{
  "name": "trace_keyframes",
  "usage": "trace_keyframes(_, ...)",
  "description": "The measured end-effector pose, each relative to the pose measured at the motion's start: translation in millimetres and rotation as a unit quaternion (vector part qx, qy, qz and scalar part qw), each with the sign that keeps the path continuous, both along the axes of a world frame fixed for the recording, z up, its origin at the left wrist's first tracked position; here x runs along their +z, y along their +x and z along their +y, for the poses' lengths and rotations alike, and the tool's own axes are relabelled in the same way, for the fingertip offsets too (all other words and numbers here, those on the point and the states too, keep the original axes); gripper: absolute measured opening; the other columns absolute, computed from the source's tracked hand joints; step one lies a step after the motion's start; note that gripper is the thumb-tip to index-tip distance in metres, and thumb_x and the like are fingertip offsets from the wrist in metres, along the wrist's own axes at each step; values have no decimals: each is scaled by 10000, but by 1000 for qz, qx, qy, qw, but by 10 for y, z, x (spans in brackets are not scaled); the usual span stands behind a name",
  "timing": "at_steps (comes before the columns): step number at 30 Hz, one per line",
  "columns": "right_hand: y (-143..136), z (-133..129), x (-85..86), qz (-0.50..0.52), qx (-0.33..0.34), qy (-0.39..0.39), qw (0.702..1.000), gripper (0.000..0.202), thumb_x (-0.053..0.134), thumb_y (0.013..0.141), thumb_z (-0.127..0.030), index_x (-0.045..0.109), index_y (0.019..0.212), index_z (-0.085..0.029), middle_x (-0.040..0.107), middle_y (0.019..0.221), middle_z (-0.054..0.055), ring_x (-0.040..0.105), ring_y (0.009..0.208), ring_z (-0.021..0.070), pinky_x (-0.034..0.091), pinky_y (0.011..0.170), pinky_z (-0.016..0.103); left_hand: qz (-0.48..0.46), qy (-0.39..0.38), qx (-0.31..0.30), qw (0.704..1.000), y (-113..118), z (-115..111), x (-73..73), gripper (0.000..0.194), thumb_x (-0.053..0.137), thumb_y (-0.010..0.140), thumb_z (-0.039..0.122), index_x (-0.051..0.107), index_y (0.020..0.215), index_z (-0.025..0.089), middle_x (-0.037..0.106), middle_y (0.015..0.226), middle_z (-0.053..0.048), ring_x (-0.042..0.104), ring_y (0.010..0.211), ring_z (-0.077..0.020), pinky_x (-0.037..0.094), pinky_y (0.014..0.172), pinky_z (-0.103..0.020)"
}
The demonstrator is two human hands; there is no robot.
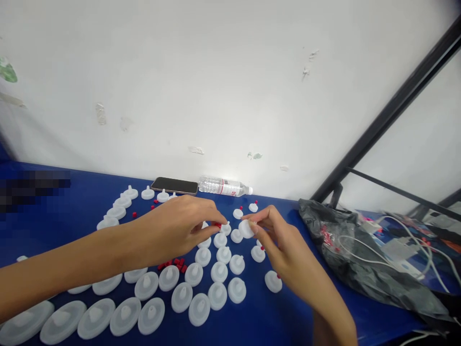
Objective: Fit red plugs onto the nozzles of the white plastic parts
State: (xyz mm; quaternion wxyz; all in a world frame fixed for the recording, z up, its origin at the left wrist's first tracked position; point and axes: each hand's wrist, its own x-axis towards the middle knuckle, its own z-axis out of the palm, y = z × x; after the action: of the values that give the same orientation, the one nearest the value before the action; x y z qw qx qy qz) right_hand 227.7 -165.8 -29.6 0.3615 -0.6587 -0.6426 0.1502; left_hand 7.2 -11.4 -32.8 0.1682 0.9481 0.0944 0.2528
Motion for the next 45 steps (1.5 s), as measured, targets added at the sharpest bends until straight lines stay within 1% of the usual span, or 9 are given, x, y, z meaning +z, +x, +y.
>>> trace_keyframes(5, -145, -10, 24, -25, 19, 4, 999, 116, 554, 1125, -410, 621, 1183, -335, 725, 1068, -39, 677, 987, 181, 502, 845, 310, -62, -27, -22, 997, 15, -66, 28, 186, 648, 1048, 261, 804, 1148, 248, 768, 900, 34, 620, 655, -77, 428, 580, -196)
trace_keyframes(12, -247, 12, 16, 2, 28, -23, 999, 477, 767, 1004, -482, 508, 1405, -487, 778, 1063, -116, 716, 1002, 182, 528, 834, 305, -58, -25, -62, 996, -12, -84, 85, 212, 632, 1052, 185, 814, 1124, 267, 740, 979, 29, 597, 667, -46, 412, 566, -156)
trace_keyframes(17, -255, 21, 30, -3, 9, -18, 1000, 517, 790, 983, -499, 509, 1417, -511, 783, 1117, -109, 727, 969, 172, 475, 678, 267, -61, -4, -60, 996, 2, -70, 52, 210, 634, 1054, 170, 803, 1141, 259, 728, 996, 25, 554, 639, -50, 395, 565, -184)
trace_keyframes(24, -297, 63, 18, 14, 47, 20, 999, 531, 811, 991, -333, 500, 1403, -459, 816, 1036, -139, 761, 904, 142, 486, 668, 235, -16, 62, -54, 996, -21, -57, 20, 223, 538, 1084, 138, 742, 1059, 225, 711, 994, 8, 618, 697, -82, 392, 574, -223)
trace_keyframes(26, -295, 66, 6, -3, 42, 38, 998, 547, 819, 984, -316, 504, 1407, -459, 820, 1037, -138, 761, 914, 148, 484, 652, 231, 26, 129, -29, 991, -49, -60, 6, 284, 577, 982, 28, 691, 1156, 220, 707, 1044, -4, 630, 711, -110, 375, 555, -254)
trace_keyframes(29, -286, 46, 0, -37, 33, 53, 997, 603, 827, 978, -322, 490, 1457, -469, 828, 1057, -133, 715, 770, 139, 490, 636, 239, 83, 238, 10, 968, -82, -95, -34, 584, 598, 704, -95, 612, 1204, 208, 680, 1076, -16, 562, 614, -133, 271, 494, -302)
trace_keyframes(32, -279, 13, 10, -60, 31, 48, 997, 585, 814, 988, -350, 521, 1480, -468, 833, 1085, -100, 685, 690, 132, 493, 609, 243, 72, 271, 23, 960, -84, -143, -76, 543, 579, 661, -66, 604, 1129, 208, 662, 994, -16, 549, 603, -166, 266, 506, -321)
trace_keyframes(39, -274, -2, -19, -155, 21, 80, 984, 533, 815, 966, -459, 607, 1457, -447, 793, 919, -51, 723, 677, 164, 506, 569, 251, 7, 98, -37, 994, -21, -182, -29, 250, 442, 973, 36, 629, 977, 201, 696, 892, -10, 577, 593, -133, 355, 532, -304)
trace_keyframes(45, -312, -11, -16, -172, 33, 151, 973, 571, 821, 956, -467, 563, 1465, -447, 826, 1037, -66, 756, 735, 159, 539, 612, 249, -20, 21, -50, 998, -15, -232, 119, 319, 403, 1085, 146, 571, 817, 192, 620, 736, 20, 516, 604, -112, 368, 593, -272)
